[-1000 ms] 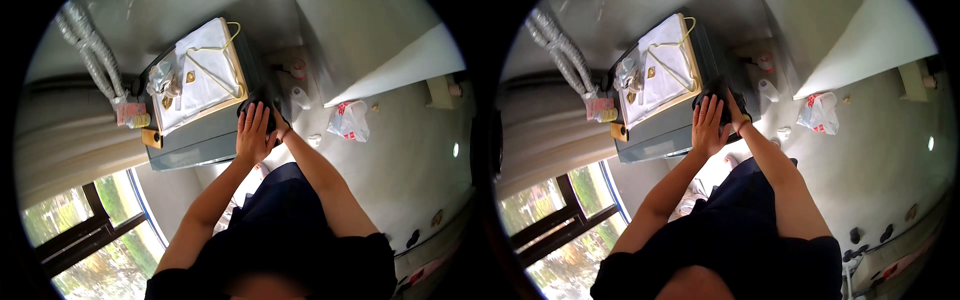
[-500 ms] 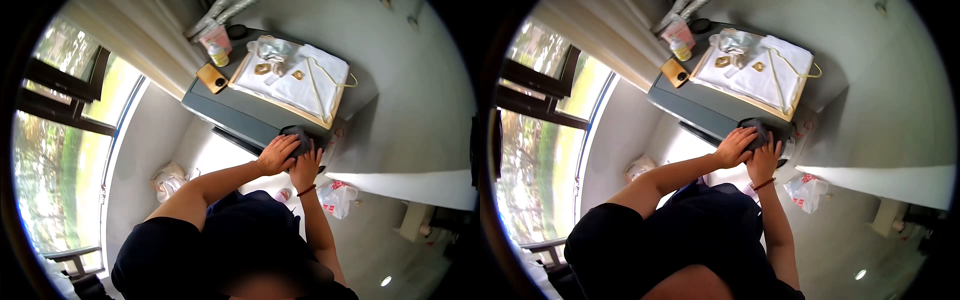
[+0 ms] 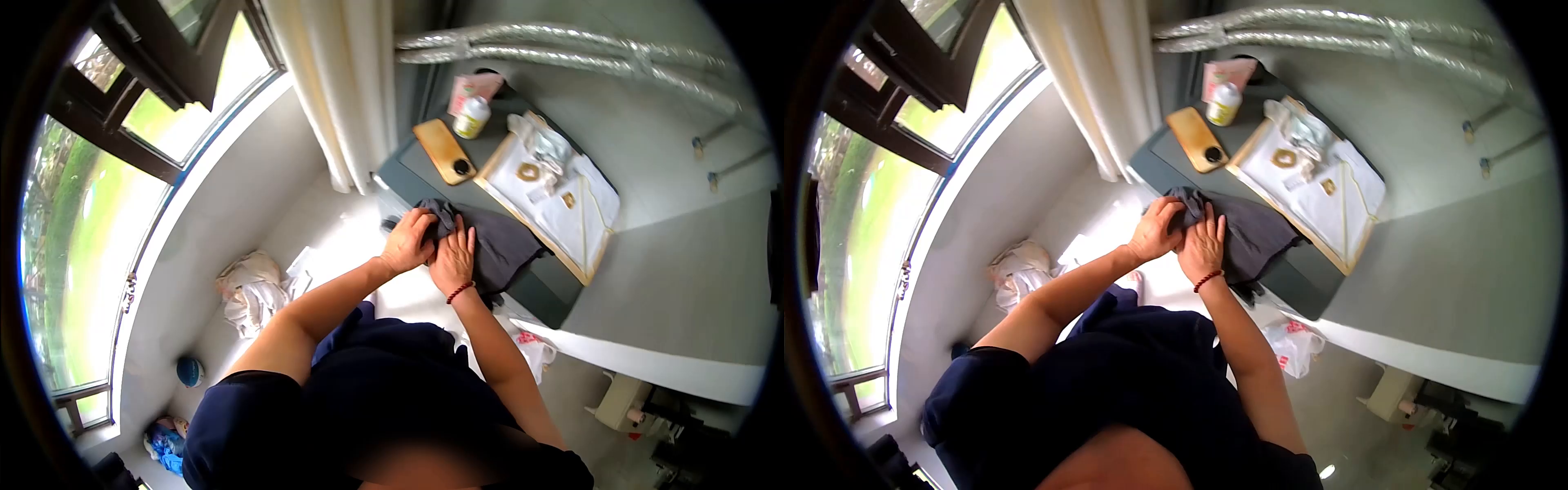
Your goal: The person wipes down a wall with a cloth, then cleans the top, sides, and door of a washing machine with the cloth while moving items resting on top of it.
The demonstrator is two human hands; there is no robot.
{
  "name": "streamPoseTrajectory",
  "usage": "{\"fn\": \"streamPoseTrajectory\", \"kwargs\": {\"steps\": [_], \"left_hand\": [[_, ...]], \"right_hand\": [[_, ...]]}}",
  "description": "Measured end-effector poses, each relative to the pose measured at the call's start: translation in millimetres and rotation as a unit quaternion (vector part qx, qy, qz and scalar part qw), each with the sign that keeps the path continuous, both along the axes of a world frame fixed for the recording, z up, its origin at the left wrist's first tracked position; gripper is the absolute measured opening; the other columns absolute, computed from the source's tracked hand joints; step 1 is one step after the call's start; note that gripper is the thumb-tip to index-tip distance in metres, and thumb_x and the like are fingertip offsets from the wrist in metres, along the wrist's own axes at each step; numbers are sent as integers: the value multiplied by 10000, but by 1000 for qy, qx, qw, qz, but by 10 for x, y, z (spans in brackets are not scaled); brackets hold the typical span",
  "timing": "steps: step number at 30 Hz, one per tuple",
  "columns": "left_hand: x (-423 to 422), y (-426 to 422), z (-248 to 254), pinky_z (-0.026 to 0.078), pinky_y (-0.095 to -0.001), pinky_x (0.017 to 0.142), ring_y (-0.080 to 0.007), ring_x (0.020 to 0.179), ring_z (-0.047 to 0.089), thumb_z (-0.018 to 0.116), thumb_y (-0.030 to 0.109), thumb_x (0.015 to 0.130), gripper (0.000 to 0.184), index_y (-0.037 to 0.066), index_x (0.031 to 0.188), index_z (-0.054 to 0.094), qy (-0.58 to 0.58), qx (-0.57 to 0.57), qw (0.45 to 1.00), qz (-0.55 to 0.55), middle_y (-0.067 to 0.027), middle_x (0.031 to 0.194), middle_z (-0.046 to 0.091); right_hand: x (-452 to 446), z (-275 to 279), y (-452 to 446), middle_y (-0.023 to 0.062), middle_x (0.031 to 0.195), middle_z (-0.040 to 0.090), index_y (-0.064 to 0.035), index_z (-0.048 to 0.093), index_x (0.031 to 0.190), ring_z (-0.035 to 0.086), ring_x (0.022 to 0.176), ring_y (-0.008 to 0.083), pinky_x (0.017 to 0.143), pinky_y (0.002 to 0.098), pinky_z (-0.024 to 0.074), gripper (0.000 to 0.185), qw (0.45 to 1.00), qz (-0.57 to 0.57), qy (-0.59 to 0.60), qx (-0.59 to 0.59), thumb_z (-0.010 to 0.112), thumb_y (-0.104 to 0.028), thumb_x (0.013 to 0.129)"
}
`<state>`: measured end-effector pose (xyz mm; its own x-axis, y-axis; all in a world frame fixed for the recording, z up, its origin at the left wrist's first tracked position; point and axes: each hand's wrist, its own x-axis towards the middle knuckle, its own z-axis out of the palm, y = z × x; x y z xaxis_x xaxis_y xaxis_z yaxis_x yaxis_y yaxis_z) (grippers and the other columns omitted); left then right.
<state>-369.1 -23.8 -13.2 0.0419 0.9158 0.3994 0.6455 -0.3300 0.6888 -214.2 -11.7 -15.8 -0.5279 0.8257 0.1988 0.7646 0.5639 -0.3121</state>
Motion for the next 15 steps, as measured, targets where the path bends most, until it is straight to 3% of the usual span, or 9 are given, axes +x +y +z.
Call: {"fn": "streamPoseTrajectory", "kwargs": {"steps": [2,7,9,10,12,14,15], "left_hand": [[-293,47,18,501,-446,936,-432,1089,556,651,14,686,486,30,1162,557,-22,-29,999,14,-210,1189,549],[-844,66,183,497,-444,927,-406,1077,567,673,62,743,414,54,1151,602,16,-81,997,11,-184,1142,573],[-1079,30,539,495,-412,936,-368,1064,590,698,106,805,381,53,1173,610,-43,-26,997,53,-172,1138,585],[-1245,59,721,493,-392,906,-313,1096,591,692,165,848,361,66,1188,618,-151,-9,987,56,-152,1135,601],[-1609,15,1245,492,-337,884,-199,982,615,666,118,892,311,42,1190,614,-310,17,946,98,-105,1094,617],[-1988,-48,1798,492,-335,891,-197,1022,612,651,100,908,355,31,1249,584,-291,124,939,133,-113,1156,620],[-2103,-65,2044,452,-304,934,-149,1105,544,576,113,975,376,9,1333,522,-281,186,934,115,-93,1241,582]], "right_hand": [[-284,-86,82,163,1454,448,7,512,1329,285,1437,372,1179,576,140,540,1000,-3,-25,-1,626,-249,868],[-729,-118,146,126,1520,397,-11,474,1385,328,1423,322,1177,516,197,510,998,-19,-1,52,546,-176,908],[-737,-188,178,117,1530,387,-22,468,1396,341,1413,310,1174,504,215,501,997,-31,-13,70,537,-155,918],[-736,-180,168,111,1533,384,-33,458,1406,347,1409,306,1173,500,219,501,997,-31,-13,70,533,-152,926],[-732,-117,151,99,1534,384,-69,420,1443,358,1401,300,1176,492,219,511,997,-28,-10,75,519,-151,948],[-732,-23,102,111,1511,413,-73,399,1464,364,1395,308,1172,484,231,515,997,-16,-5,80,490,-180,968],[-739,25,94,108,1511,413,-77,393,1469,367,1393,307,1172,480,233,518,997,-14,-3,81,491,-181,971]]}}
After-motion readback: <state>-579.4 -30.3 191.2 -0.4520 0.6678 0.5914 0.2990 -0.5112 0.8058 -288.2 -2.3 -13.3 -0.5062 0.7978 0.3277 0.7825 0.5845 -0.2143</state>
